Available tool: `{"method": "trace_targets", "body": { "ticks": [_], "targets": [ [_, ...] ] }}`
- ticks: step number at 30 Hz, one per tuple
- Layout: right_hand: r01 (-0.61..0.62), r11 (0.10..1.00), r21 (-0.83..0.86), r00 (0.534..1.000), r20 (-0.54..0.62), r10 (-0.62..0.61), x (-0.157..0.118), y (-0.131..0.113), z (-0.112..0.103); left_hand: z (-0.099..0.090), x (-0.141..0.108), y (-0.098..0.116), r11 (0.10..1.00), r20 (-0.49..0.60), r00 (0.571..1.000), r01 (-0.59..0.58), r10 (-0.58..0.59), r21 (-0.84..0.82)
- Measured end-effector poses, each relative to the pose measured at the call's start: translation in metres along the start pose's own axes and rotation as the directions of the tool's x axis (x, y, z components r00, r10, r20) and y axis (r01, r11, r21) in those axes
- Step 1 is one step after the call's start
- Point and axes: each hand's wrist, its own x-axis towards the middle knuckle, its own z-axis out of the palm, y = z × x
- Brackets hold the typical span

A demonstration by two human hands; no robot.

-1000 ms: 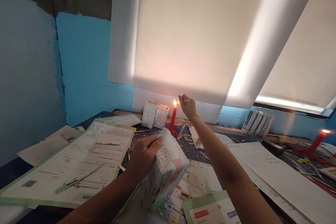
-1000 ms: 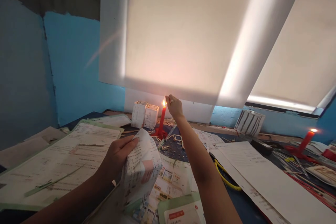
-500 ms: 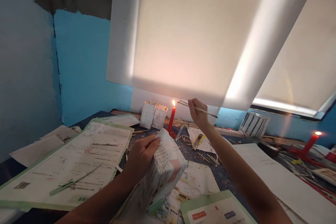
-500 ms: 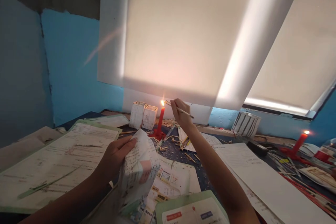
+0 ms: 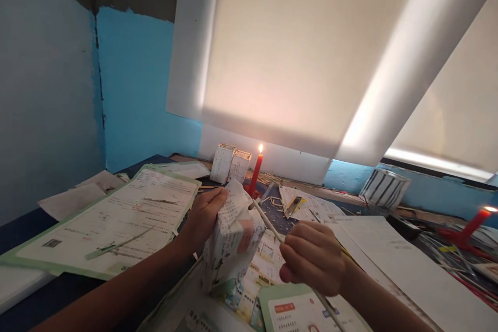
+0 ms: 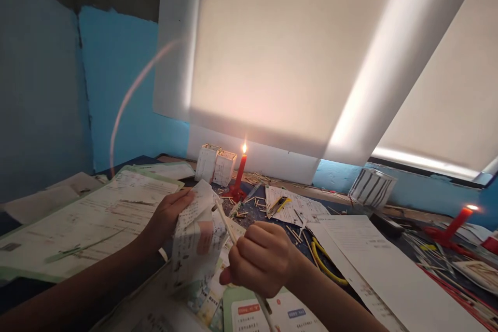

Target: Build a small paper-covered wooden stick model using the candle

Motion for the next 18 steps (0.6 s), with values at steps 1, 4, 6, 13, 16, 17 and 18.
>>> {"method": "trace_targets", "body": {
  "ticks": [1,4,6,13,16,17,18],
  "targets": [
    [0.001,1.000,-0.010,1.000,-0.009,-0.001,0.000,-0.002,0.001,0.000,-0.001,0.000,1.000,0.001,1.000,0.003,-0.003,-0.016],
    [-0.031,0.999,-0.028,0.999,-0.041,0.029,0.003,-0.006,0.004,0.000,-0.002,0.003,0.999,0.005,1.000,-0.002,0.003,-0.032],
    [-0.041,0.999,-0.028,0.997,-0.063,0.039,0.006,-0.007,0.005,0.000,-0.003,0.005,1.000,0.013,1.000,-0.001,0.002,-0.028],
    [0.003,0.999,-0.045,0.995,-0.103,-0.007,0.012,-0.011,0.011,-0.001,-0.001,0.000,0.999,0.040,0.999,0.005,-0.003,-0.047],
    [0.067,0.996,-0.059,0.995,-0.067,-0.071,0.011,-0.009,0.013,-0.002,0.000,-0.003,0.999,0.034,0.999,-0.003,0.005,-0.034],
    [0.097,0.993,-0.064,0.993,-0.064,-0.101,0.010,-0.008,0.013,-0.002,0.000,-0.003,1.000,0.032,0.999,-0.007,0.007,-0.027],
    [0.127,0.990,-0.067,0.989,-0.067,-0.132,0.010,-0.007,0.013,-0.002,0.000,-0.003,1.000,0.032,0.999,-0.009,0.010,-0.022]
  ]
}}
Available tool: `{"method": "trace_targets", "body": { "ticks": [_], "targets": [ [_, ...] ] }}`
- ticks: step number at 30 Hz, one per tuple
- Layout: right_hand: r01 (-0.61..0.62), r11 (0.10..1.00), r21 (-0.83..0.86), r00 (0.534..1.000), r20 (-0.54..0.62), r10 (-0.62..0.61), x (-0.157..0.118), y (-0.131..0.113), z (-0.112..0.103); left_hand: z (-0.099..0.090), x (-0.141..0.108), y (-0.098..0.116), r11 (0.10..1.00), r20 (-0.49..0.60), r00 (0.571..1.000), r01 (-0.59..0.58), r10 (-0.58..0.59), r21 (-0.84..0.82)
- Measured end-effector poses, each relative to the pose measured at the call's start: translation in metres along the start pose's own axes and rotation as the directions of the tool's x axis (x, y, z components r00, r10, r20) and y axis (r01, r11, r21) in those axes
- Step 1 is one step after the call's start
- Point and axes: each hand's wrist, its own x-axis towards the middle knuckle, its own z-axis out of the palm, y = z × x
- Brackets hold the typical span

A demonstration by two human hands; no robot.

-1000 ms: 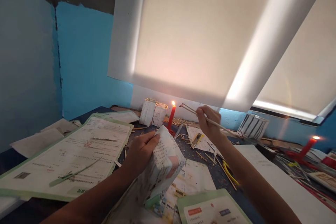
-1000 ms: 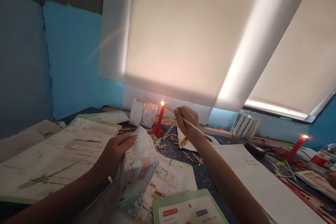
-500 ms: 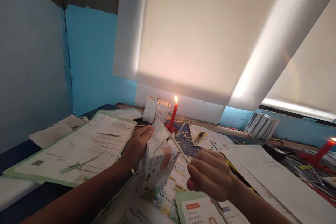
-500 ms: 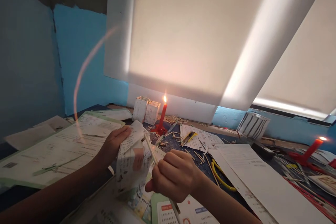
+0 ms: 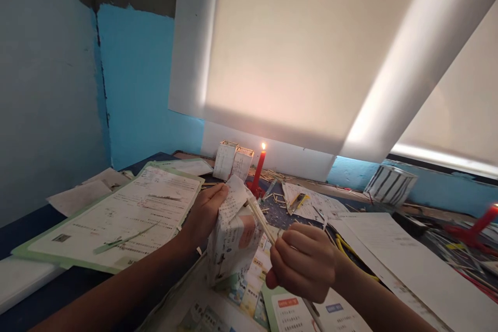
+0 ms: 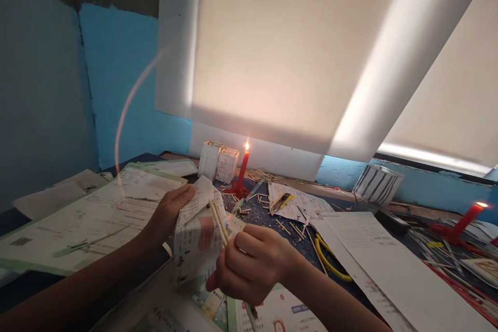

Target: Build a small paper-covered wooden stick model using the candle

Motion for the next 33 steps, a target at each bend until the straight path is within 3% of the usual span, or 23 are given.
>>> {"method": "trace_targets", "body": {
  "ticks": [8,15,18,20,23,28,33],
  "targets": [
    [0.083,0.996,0.017,0.996,0.033,-0.084,-0.005,0.006,-0.001,0.000,0.000,0.004,1.000,-0.005,1.000,0.011,-0.011,0.018],
    [0.075,0.997,-0.006,0.994,0.082,-0.074,-0.010,0.011,-0.009,0.002,-0.002,0.003,0.999,0.001,1.000,-0.007,0.007,0.054],
    [0.005,1.000,-0.025,0.997,0.080,-0.003,-0.016,0.016,-0.014,0.001,-0.003,0.004,0.996,-0.063,0.995,-0.072,0.076,0.055],
    [-0.063,0.998,-0.027,0.995,0.077,0.065,-0.019,0.020,-0.016,-0.002,-0.003,0.006,0.972,-0.071,0.972,-0.217,0.223,0.089],
    [-0.113,0.993,-0.026,0.991,0.066,0.115,-0.020,0.024,-0.019,-0.008,-0.001,0.008,0.894,0.058,0.911,-0.411,0.407,0.178],
    [-0.127,0.991,-0.028,0.989,0.077,0.129,-0.021,0.024,-0.019,-0.011,0.001,0.008,0.850,0.168,0.877,-0.479,0.450,0.219],
    [-0.127,0.992,-0.024,0.989,0.076,0.128,-0.023,0.024,-0.019,-0.013,0.004,0.014,0.718,0.288,0.773,-0.633,0.565,0.290]
  ]
}}
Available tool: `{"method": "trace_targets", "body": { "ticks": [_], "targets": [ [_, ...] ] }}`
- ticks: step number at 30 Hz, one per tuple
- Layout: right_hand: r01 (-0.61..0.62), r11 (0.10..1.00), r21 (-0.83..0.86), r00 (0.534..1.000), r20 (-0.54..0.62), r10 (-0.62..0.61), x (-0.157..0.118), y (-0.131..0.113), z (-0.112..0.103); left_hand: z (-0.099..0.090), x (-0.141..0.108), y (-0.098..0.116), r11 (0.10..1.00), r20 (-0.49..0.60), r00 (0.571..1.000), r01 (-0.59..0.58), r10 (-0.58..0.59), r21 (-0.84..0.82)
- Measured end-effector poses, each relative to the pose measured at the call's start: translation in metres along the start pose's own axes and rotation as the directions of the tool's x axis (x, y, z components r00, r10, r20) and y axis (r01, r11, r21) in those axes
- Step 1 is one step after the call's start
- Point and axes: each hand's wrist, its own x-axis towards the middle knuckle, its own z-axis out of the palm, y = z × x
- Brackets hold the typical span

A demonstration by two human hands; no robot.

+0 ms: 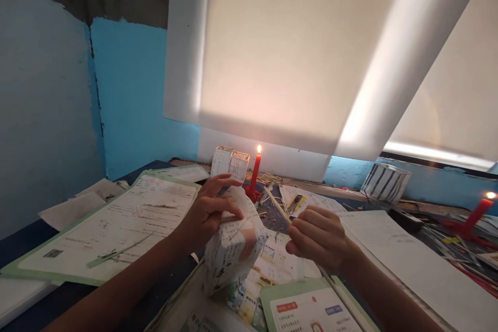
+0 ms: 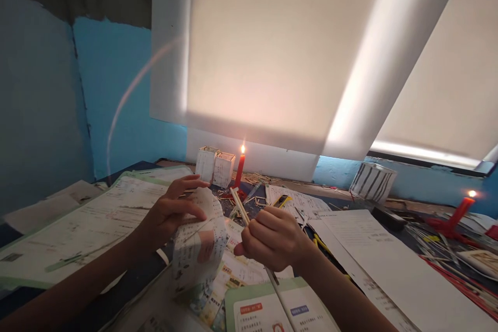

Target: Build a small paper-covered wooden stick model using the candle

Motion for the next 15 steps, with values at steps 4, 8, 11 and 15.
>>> {"method": "trace_targets", "body": {
  "ticks": [4,8,11,15],
  "targets": [
    [-0.003,1.000,-0.013,1.000,0.004,0.003,-0.001,0.002,0.002,-0.007,0.004,0.000,0.976,0.094,0.984,-0.164,0.151,0.145],
    [-0.009,1.000,-0.019,1.000,-0.001,0.009,-0.003,0.003,0.004,-0.011,0.007,0.000,0.935,0.183,0.958,-0.260,0.219,0.243],
    [-0.010,1.000,-0.026,1.000,-0.008,0.010,-0.005,0.004,0.004,-0.013,0.007,-0.001,0.929,0.224,0.953,-0.262,0.205,0.262],
    [-0.038,0.998,-0.040,0.999,0.005,0.038,-0.006,0.006,0.005,-0.014,0.009,0.000,0.916,0.249,0.946,-0.277,0.207,0.291]
  ]
}}
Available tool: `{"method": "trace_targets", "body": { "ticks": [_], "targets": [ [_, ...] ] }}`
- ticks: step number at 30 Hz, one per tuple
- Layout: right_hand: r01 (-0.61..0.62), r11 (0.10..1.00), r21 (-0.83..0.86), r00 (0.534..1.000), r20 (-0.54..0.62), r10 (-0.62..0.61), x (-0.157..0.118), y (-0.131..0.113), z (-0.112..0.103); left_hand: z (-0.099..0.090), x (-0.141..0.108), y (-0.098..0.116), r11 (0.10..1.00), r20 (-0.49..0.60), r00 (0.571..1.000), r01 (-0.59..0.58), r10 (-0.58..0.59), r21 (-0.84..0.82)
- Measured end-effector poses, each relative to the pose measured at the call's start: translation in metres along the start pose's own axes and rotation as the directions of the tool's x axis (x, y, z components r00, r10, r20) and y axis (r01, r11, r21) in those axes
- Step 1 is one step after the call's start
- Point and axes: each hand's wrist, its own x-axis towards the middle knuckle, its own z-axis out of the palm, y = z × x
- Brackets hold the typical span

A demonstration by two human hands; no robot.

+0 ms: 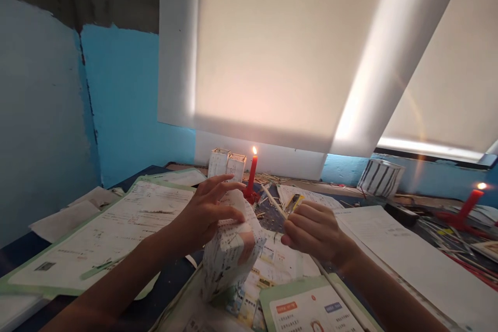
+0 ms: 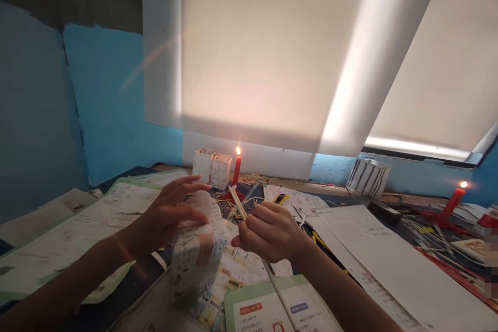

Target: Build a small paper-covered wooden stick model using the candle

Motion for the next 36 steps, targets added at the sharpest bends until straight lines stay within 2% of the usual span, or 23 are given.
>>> {"method": "trace_targets", "body": {
  "ticks": [11,14,16,18,20,22,24,26,27,28,30,33,36],
  "targets": [
    [-0.025,0.996,-0.088,1.000,0.000,0.025,-0.001,0.008,0.004,-0.008,0.010,0.006,0.983,0.134,0.988,-0.104,0.083,0.155],
    [-0.032,0.996,-0.085,0.999,0.018,0.034,-0.001,0.008,0.004,-0.008,0.010,0.006,0.984,0.133,0.987,-0.104,0.085,0.143],
    [-0.055,0.996,-0.077,0.998,0.029,0.057,-0.003,0.009,0.004,-0.007,0.008,0.004,0.991,0.090,0.993,-0.080,0.071,0.105],
    [-0.100,0.993,-0.069,0.995,0.005,0.100,-0.006,0.014,0.006,-0.004,0.005,0.002,1.000,-0.001,1.000,0.004,-0.004,0.026],
    [-0.160,0.985,-0.067,0.987,-0.044,0.157,-0.013,0.024,0.011,0.001,0.002,0.000,0.981,-0.085,0.980,0.169,-0.177,-0.098],
    [-0.227,0.971,-0.073,0.972,-0.082,0.221,-0.019,0.041,0.020,0.006,-0.001,-0.001,0.896,-0.100,0.914,0.357,-0.393,-0.265],
    [-0.309,0.948,-0.079,0.950,-0.078,0.303,-0.024,0.063,0.032,0.013,-0.002,-0.001,0.740,-0.033,0.817,0.503,-0.575,-0.447],
    [-0.424,0.905,-0.046,0.905,-0.053,0.422,-0.026,0.087,0.045,0.019,-0.002,0.001,0.549,0.046,0.709,0.583,-0.703,-0.598],
    [-0.516,0.857,-0.012,0.856,-0.049,0.515,-0.025,0.100,0.051,0.022,-0.003,0.002,0.470,0.079,0.666,0.601,-0.742,-0.647],
    [-0.619,0.785,0.022,0.783,-0.059,0.619,-0.024,0.112,0.059,0.024,-0.003,0.003,0.422,0.106,0.646,0.605,-0.756,-0.675],
    [-0.700,0.713,0.032,0.707,-0.109,0.699,-0.021,0.134,0.075,0.026,-0.004,0.008,0.425,0.145,0.667,0.611,-0.731,-0.668],
    [-0.805,0.589,0.069,0.566,-0.208,0.798,-0.019,0.157,0.103,0.025,-0.005,0.017,0.519,0.166,0.729,0.609,-0.664,-0.600],
    [-0.878,0.464,0.121,0.424,-0.252,0.870,-0.020,0.164,0.131,0.026,-0.006,0.023,0.538,0.133,0.731,0.600,-0.669,-0.593]
  ]
}}
